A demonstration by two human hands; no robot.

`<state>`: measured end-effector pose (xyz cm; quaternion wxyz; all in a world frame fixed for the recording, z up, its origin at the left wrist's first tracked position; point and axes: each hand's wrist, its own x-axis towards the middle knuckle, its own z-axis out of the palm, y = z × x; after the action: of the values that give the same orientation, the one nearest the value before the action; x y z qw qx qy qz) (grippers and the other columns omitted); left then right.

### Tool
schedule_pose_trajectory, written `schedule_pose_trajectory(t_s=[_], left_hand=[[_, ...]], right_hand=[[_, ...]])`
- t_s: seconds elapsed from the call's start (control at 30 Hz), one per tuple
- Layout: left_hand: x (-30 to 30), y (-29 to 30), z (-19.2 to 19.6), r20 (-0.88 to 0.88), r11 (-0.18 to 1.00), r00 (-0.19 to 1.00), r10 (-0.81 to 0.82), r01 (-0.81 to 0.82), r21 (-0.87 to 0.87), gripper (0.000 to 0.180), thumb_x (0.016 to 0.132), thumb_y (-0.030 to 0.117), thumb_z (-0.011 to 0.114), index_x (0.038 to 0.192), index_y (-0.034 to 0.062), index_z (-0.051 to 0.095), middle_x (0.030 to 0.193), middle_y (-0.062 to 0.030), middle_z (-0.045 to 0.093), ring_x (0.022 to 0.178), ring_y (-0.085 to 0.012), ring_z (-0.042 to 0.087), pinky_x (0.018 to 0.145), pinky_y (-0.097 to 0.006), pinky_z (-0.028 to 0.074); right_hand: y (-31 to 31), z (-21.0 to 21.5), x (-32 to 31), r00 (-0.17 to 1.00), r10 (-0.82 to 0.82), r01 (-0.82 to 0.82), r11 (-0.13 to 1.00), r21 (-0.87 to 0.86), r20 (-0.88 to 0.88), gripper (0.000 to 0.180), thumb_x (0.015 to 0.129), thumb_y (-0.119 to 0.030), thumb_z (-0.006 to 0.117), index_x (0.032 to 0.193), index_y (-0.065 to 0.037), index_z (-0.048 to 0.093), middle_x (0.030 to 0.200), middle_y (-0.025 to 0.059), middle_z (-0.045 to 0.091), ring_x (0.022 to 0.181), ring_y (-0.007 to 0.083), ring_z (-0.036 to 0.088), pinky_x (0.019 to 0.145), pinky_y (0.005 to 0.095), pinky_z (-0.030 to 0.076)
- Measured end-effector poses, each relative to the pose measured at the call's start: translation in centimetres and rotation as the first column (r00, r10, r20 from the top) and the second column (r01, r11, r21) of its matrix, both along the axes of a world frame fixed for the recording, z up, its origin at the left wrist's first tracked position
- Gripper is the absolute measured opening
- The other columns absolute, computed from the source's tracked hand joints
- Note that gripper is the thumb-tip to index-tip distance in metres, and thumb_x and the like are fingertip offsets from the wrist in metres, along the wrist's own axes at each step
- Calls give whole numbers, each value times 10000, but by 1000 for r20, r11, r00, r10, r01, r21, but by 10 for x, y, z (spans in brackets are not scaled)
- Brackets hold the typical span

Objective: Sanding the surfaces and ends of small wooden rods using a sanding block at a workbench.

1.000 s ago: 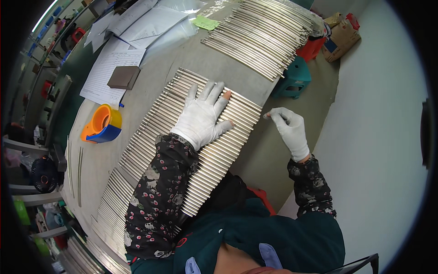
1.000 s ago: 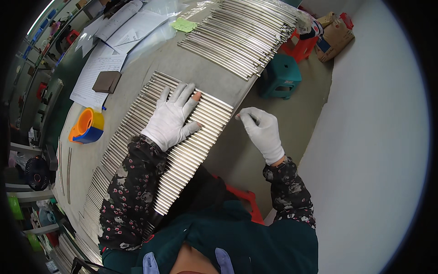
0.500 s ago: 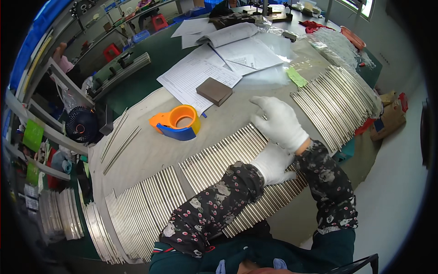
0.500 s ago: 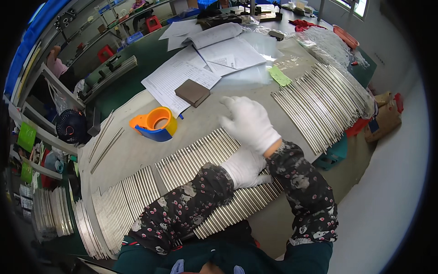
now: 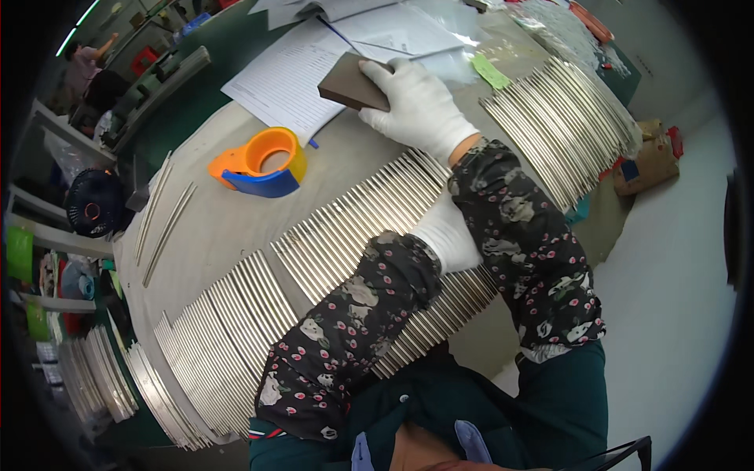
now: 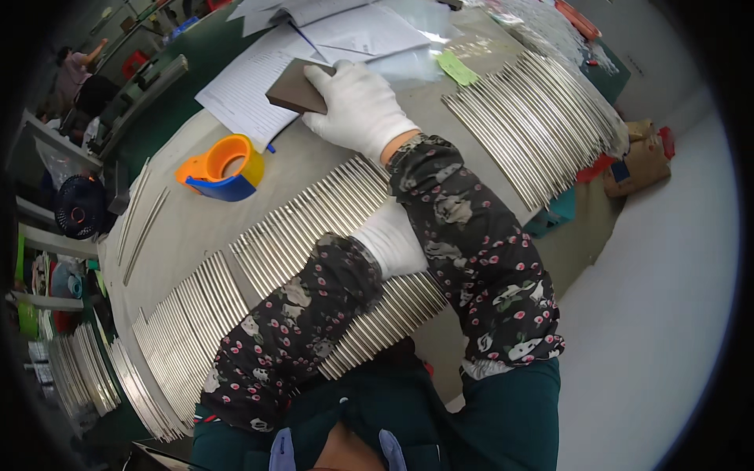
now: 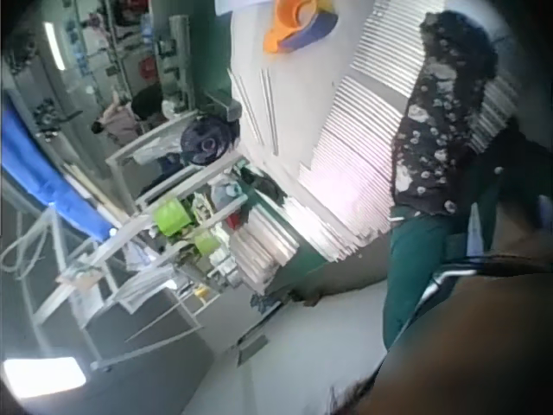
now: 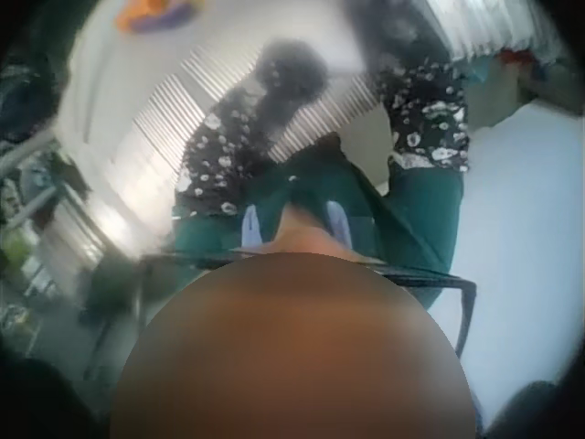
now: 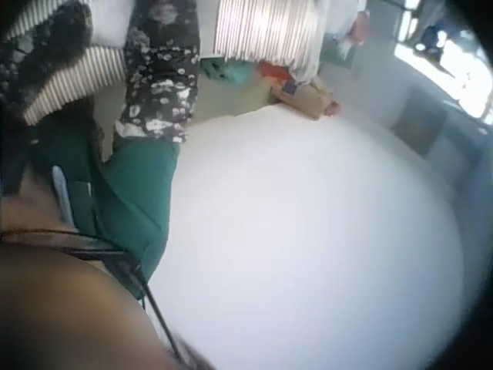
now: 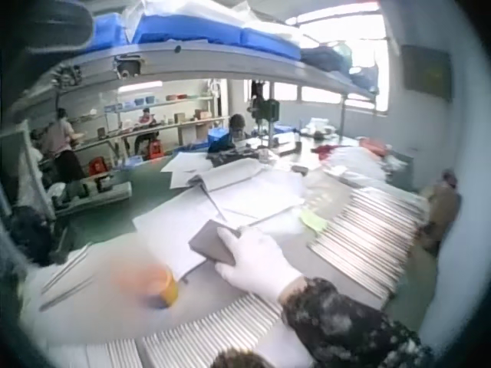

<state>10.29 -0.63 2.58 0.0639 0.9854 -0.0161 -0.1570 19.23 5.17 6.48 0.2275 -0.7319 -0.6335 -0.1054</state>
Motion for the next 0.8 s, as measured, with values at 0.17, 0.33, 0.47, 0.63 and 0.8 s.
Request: schedule_pose_trajectory(t_s=[0.17,0.33,0.47,0.63,0.8], left_hand=[[-5,8,-24,528,997,847,-59,76,-11,665,859,516,513,1342,60,474,1391,-150,423,1358,-283,314,1123,-525,197],[-6,11,-30,511,994,853,-107,107,30,660,877,518,495,1353,62,459,1431,-136,394,1371,-294,299,1129,-519,197],[-10,9,-21,501,993,858,-111,119,15,662,885,501,497,1367,51,437,1453,-145,365,1388,-313,272,1134,-518,195],[-13,5,-8,511,998,858,-52,53,13,661,894,478,503,1380,39,410,1455,-160,358,1389,-321,268,1134,-519,197],[-9,0,-24,403,998,913,-58,45,43,684,885,500,499,1398,62,381,1473,-179,329,1392,-353,259,1131,-553,168]], right_hand=[[-149,-7,45,957,-280,267,953,144,79,606,745,-336,680,1277,-76,553,1101,209,584,983,345,583,841,414,502],[-248,-45,45,866,-461,476,878,-40,192,579,711,-308,717,1239,-106,592,1131,226,554,955,363,574,807,426,501],[-254,-64,44,869,-472,478,878,-4,150,581,689,-307,738,1206,-89,592,1135,216,546,991,366,555,855,454,476],[-253,-66,48,904,-419,413,907,85,79,523,680,-266,737,1141,-61,600,1103,207,556,1029,365,548,875,453,472],[-266,-44,35,900,-431,435,897,72,-72,498,676,-187,720,1147,-71,608,1073,185,566,1030,368,551,865,433,485]])
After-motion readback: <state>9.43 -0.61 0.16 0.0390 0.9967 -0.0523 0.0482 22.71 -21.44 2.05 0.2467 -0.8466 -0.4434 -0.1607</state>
